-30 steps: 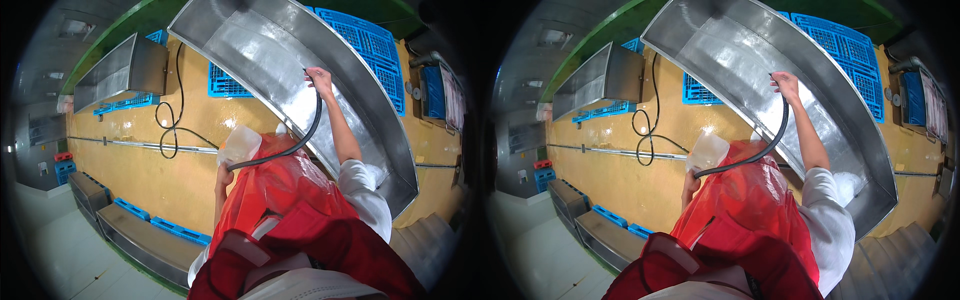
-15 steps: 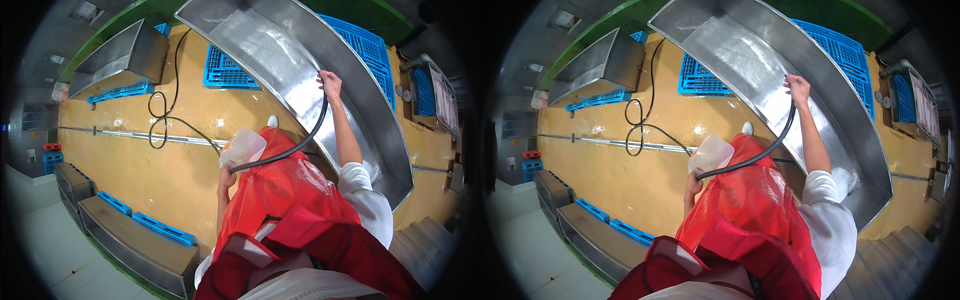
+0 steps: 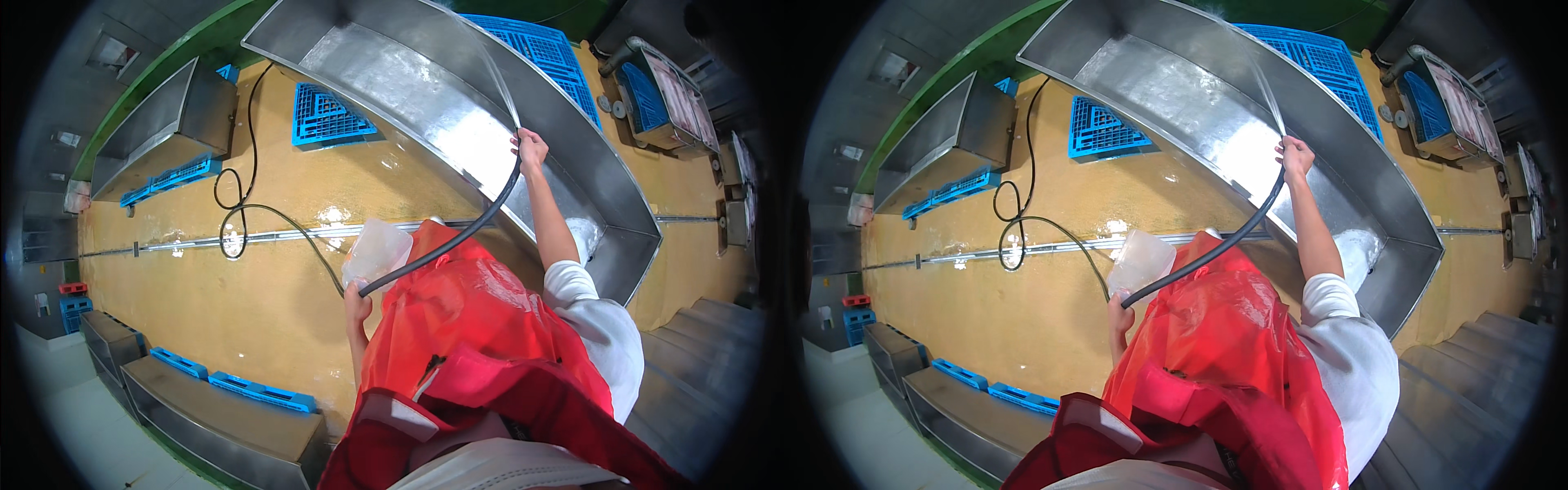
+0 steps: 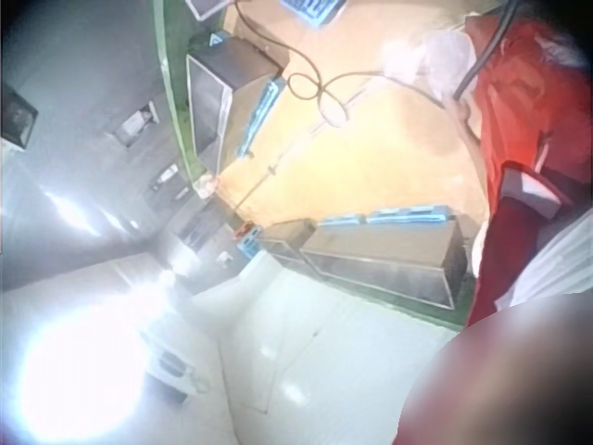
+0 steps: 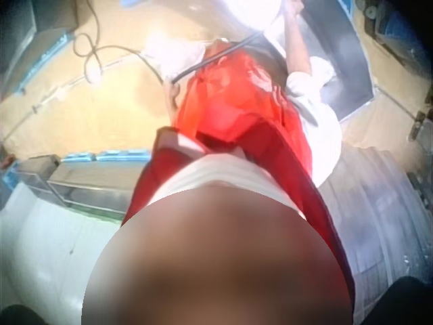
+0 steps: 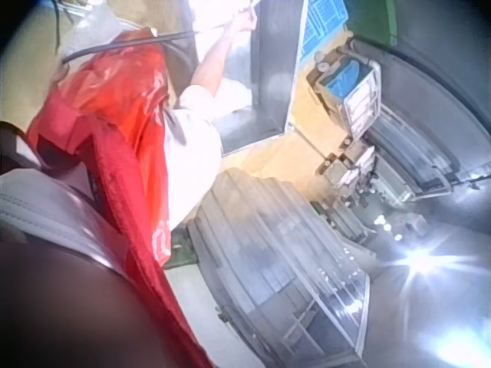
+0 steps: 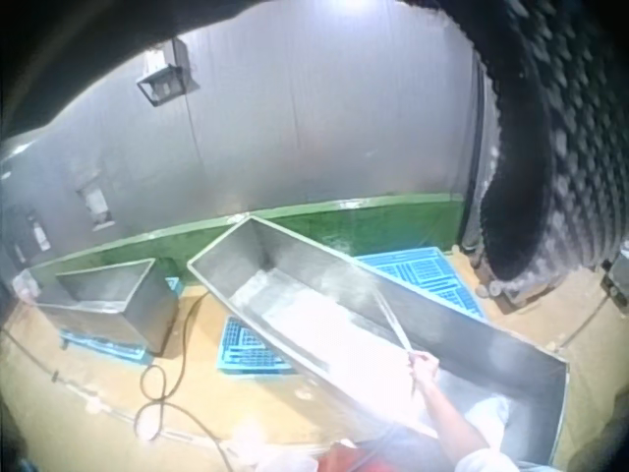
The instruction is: The person rinses a large stainless steel tray with a hose, then scrubs it with a sponge and cleaning solution, and finally rinses it again. The person handles the tray and cleaning tools throughout the process.
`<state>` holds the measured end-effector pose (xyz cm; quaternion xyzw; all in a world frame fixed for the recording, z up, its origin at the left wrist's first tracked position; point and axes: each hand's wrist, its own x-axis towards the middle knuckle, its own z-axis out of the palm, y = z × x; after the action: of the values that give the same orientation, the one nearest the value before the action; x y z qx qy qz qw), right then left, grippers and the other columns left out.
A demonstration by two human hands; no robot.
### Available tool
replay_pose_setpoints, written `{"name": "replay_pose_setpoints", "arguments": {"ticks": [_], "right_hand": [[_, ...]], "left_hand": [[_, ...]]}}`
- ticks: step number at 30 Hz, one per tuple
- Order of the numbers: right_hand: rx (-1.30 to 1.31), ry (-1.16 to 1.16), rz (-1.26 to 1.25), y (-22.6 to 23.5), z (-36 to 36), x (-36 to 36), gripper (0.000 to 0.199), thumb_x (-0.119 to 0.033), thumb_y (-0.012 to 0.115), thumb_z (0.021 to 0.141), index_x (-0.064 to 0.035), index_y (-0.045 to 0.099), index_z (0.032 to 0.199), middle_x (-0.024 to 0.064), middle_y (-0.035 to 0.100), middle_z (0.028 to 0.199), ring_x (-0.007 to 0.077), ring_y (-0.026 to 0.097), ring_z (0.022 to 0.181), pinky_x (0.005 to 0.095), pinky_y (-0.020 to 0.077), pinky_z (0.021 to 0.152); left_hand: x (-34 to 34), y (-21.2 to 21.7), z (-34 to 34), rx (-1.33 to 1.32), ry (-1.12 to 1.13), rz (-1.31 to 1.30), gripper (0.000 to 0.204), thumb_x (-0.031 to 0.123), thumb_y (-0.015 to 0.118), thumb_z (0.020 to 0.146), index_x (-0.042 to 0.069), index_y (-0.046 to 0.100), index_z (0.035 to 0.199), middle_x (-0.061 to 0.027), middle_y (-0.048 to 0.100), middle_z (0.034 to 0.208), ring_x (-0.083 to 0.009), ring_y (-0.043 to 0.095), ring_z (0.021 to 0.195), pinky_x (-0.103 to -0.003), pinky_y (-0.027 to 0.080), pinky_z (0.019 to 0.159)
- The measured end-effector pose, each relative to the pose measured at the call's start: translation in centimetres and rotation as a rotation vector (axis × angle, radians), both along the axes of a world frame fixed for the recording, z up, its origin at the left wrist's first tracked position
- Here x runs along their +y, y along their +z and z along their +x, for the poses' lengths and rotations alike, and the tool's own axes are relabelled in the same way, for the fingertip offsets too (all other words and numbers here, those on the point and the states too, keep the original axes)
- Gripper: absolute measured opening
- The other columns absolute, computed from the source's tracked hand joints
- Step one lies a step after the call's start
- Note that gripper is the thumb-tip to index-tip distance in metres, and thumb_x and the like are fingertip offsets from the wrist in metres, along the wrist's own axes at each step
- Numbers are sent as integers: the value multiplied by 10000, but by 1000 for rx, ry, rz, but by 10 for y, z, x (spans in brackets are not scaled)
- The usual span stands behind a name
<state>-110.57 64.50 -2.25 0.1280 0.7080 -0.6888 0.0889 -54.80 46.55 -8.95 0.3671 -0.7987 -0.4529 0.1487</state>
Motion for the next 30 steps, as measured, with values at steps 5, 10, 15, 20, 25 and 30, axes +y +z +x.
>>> {"name": "replay_pose_setpoints", "arguments": {"ticks": [5, 10, 15, 20, 25, 30], "right_hand": [[-38, -32, -30, -6, -3, 79, 171, -141, 632, 925, -31, 660, 1052, 74, 699, 846, 142, 667, 692, 297, 523, 563], [-47, 7, -85, -18, -10, 157, 180, -140, 638, 912, -9, 654, 1035, 90, 688, 855, 164, 679, 718, 304, 524, 545], [-52, 5, -96, -34, -19, 255, 168, -112, 636, 910, 8, 651, 1027, 93, 678, 797, 146, 643, 645, 293, 493, 499], [-71, -51, -16, -44, -6, 376, 156, -124, 633, 911, -4, 664, 1005, 88, 683, 802, 141, 648, 646, 287, 503, 514], [-108, -147, 42, -43, 8, 500, 160, -114, 634, 904, 6, 664, 1005, 97, 689, 835, 155, 674, 676, 293, 528, 522], [-135, -266, 5, -50, 52, 605, 156, -80, 637, 888, 21, 653, 1006, 111, 670, 783, 162, 660, 620, 295, 518, 482]], "left_hand": [[51, 24, -9, -87, 33, -13, 330, -96, 469, 656, -16, 611, 944, -245, 650, 871, -427, 639, 867, -432, 492, 756], [128, 42, -19, -110, 40, -12, 358, -99, 456, 644, -20, 612, 956, -265, 640, 888, -444, 625, 892, -440, 486, 771], [240, 35, -27, -84, 28, -25, 409, -101, 435, 617, -12, 611, 975, -253, 638, 870, -417, 620, 880, -422, 478, 758], [361, 30, -8, -183, 5, 123, 414, -100, 456, 629, -10, 612, 1002, -249, 642, 922, -445, 615, 926, -458, 491, 803], [426, 37, -11, -174, -104, 113, 359, -101, 468, 634, -19, 630, 944, -258, 652, 891, -442, 634, 890, -450, 499, 794], [471, 36, -2, -227, -194, 65, 347, -111, 469, 640, -13, 631, 932, -265, 651, 890, -453, 627, 888, -465, 495, 775]]}}
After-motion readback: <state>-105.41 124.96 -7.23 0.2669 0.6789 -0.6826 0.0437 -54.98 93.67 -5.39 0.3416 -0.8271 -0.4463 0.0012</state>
